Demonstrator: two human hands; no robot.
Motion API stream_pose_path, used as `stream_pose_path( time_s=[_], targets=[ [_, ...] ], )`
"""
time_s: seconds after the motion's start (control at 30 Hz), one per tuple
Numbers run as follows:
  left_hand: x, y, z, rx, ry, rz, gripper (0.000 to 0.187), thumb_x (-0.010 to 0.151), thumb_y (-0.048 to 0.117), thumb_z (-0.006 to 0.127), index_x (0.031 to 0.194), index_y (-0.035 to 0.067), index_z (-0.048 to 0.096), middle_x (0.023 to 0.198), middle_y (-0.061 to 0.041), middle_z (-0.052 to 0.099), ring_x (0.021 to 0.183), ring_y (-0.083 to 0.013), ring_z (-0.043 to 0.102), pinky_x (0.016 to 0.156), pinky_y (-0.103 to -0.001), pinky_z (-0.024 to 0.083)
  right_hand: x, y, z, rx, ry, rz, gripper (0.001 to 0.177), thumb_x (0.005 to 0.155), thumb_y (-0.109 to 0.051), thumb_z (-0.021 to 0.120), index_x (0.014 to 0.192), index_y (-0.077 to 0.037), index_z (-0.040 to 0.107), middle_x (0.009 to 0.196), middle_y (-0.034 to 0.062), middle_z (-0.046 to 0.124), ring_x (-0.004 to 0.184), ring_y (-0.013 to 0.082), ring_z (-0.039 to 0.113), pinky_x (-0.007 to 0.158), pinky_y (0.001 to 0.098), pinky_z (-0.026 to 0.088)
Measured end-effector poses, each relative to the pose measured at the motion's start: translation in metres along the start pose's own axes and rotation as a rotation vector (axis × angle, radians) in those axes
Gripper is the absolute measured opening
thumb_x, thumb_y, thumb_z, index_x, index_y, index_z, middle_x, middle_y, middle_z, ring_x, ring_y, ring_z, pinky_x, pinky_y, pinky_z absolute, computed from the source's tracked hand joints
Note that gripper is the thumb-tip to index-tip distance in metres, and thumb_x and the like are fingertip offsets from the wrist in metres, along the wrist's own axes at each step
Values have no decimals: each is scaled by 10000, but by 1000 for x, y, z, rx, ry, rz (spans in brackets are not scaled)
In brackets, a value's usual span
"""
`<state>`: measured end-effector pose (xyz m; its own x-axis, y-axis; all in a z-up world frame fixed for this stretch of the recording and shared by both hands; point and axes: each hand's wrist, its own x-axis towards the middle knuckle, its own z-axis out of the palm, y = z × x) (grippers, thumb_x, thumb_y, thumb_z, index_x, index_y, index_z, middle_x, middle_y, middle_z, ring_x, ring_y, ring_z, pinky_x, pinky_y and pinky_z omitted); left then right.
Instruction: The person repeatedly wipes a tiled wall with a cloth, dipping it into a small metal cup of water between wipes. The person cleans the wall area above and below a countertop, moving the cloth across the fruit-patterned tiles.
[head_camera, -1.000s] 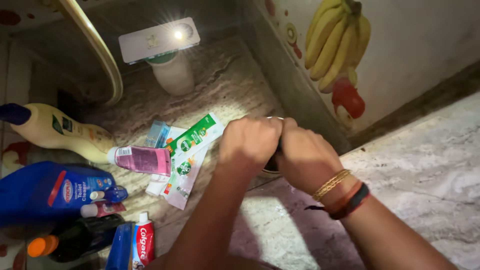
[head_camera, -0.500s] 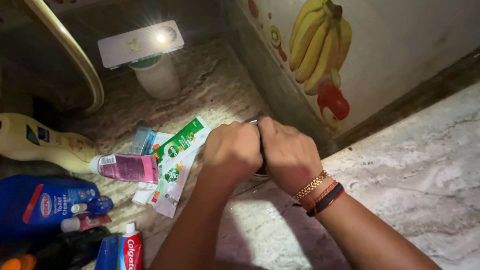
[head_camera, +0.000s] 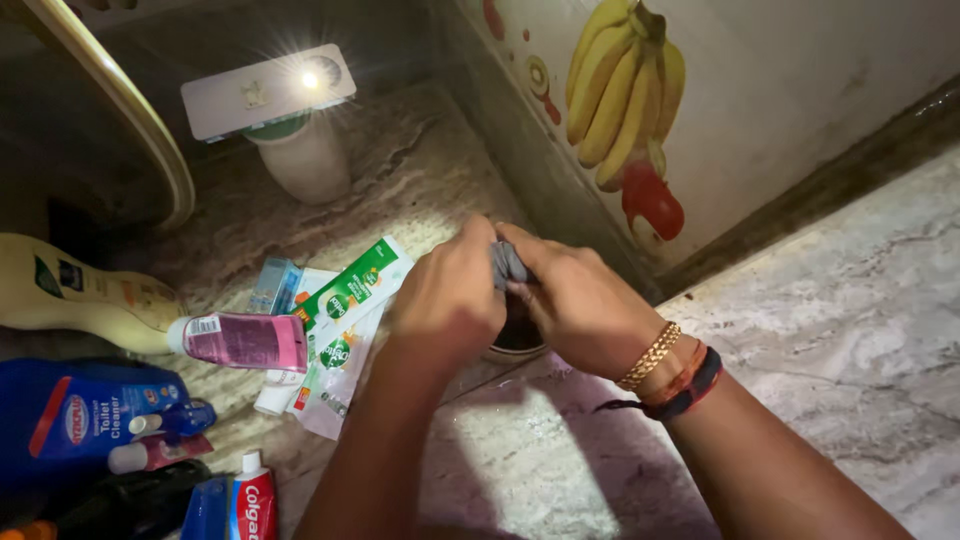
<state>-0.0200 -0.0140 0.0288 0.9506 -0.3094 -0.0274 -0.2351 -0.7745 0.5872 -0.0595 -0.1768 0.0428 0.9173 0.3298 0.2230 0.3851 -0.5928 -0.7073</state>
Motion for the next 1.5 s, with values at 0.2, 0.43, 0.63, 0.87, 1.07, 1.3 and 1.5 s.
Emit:
stream_pose_path(
  time_s=[0.2,0.43,0.63,0.87,1.07,1.3,1.5],
  targets=[
    [2,-3,-5,-61,-22,43,345,752,56,597,1096,86,602,977,-262,706,1010,-494,631,863,-564,476,-3,1,8,-158,134,-70,543,837,-3,637,1376,-25,578,1124,249,707,1044,424,678,883,466,552],
    [6,-24,16,-507,243,204,522,791,61,600,1297,68,470,1146,-220,623,1034,-371,667,895,-441,531,-2,-5,3,-126,179,-108,618,833,-81,699,1417,27,528,1250,279,660,1138,431,654,950,441,526],
    [24,-35,28,-889,306,158,534,798,-86,549,1307,59,475,1179,-154,557,987,-216,601,795,-348,542,-1,-7,4,111,131,-41,582,1016,-124,649,1545,-3,439,1426,245,640,1315,337,661,1046,363,509],
    [25,-25,24,-1216,185,139,518,816,-129,539,1301,46,485,1197,-132,574,874,-152,606,673,-267,558,2,-17,-3,174,206,173,774,821,-78,740,1527,-106,424,1327,170,693,1099,249,757,882,298,562],
    [4,-24,3,-128,416,253,385,718,67,726,1100,33,693,1077,-172,689,958,-337,677,790,-442,562,-7,-38,-14,-139,383,-1,484,868,-34,735,1343,-108,674,1239,149,738,1083,283,755,915,323,586],
    [-1,-34,8,171,128,-12,95,768,55,711,839,62,775,900,-228,733,885,-411,723,769,-480,585,-12,-89,-53,-640,497,-142,542,845,14,702,1375,-90,658,1237,187,698,1033,364,710,886,393,570],
    [4,-45,9,170,168,-169,118,790,68,712,873,59,797,948,-226,745,932,-392,736,790,-461,595,1,-135,-98,-1171,461,-398,463,867,53,617,1311,-58,682,1258,179,699,1044,347,705,813,405,595]
  ],
)
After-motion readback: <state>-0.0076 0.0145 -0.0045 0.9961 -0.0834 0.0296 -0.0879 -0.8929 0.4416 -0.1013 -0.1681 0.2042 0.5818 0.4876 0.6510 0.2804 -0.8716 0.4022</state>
